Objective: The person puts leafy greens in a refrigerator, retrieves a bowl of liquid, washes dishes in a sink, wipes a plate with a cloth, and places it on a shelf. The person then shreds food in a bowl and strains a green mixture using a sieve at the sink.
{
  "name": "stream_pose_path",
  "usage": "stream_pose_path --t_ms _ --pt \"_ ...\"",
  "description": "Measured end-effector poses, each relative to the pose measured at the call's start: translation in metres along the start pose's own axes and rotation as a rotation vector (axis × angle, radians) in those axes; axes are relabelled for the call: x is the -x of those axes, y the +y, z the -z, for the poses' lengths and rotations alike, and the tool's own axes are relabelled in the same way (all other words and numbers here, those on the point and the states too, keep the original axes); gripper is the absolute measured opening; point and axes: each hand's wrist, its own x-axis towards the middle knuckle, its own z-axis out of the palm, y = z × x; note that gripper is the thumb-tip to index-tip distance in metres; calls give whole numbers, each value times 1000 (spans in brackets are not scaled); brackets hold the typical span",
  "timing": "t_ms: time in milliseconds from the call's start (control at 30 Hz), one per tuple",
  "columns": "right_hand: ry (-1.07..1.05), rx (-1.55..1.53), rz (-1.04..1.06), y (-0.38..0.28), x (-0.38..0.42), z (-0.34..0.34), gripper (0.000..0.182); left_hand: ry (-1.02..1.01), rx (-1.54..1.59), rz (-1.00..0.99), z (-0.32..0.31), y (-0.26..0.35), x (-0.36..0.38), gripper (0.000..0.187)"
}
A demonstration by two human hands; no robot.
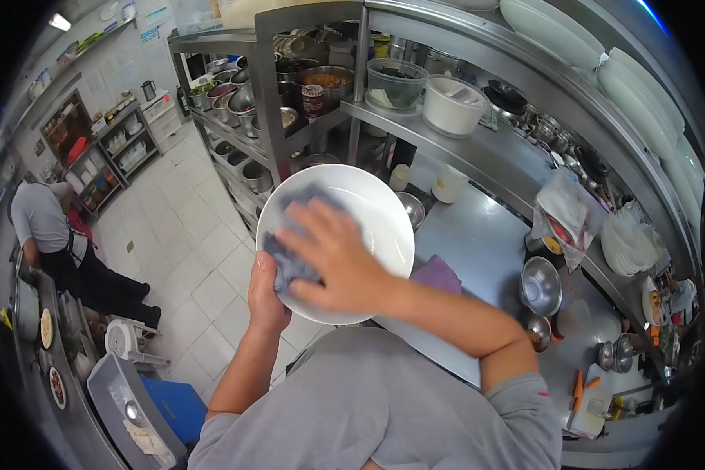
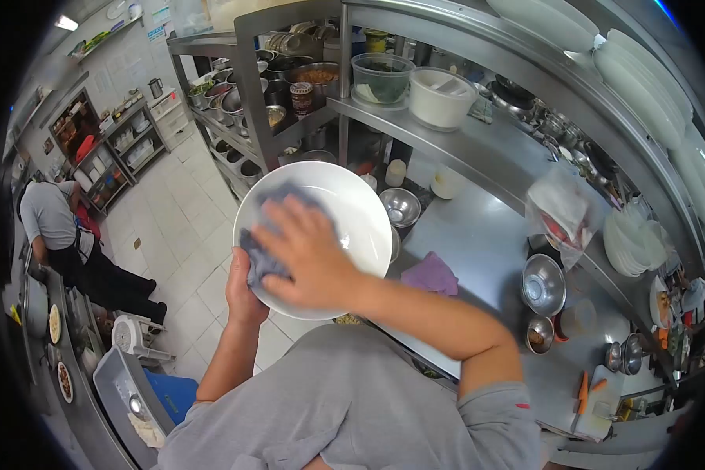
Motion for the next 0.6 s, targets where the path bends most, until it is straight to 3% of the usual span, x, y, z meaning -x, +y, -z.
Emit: stream_pose_path --t_ms 100,167,267,300,367,400,467,533,600 --pt "-105 -77 52 -13 10 -5 60 21 -52 -8 4 6 -1 62" --pt "-399 -80 186 6 18 24 53 26 -77 -22 5 17 -2 64" --pt "-124 291 -4 36 19 43 54 -69 -184 5 28 22 -5 73" --pt "-117 306 -24 37 14 40 54 -91 -181 18 27 19 -7 73" --pt "199 267 -134 31 -5 17 57 -29 -263 -68 23 6 -7 69" --pt "258 172 -125 22 -7 -3 56 -71 -253 -49 32 0 -10 69" --pt "223 -40 -42 -3 3 -34 44 -117 -352 -140 66 -8 -25 63" --pt "53 -103 65 -9 31 -30 40 134 -388 -86 74 1 -31 60" --pt "-66 -58 100 15 57 -3 39 120 -165 -70 51 15 -33 64"
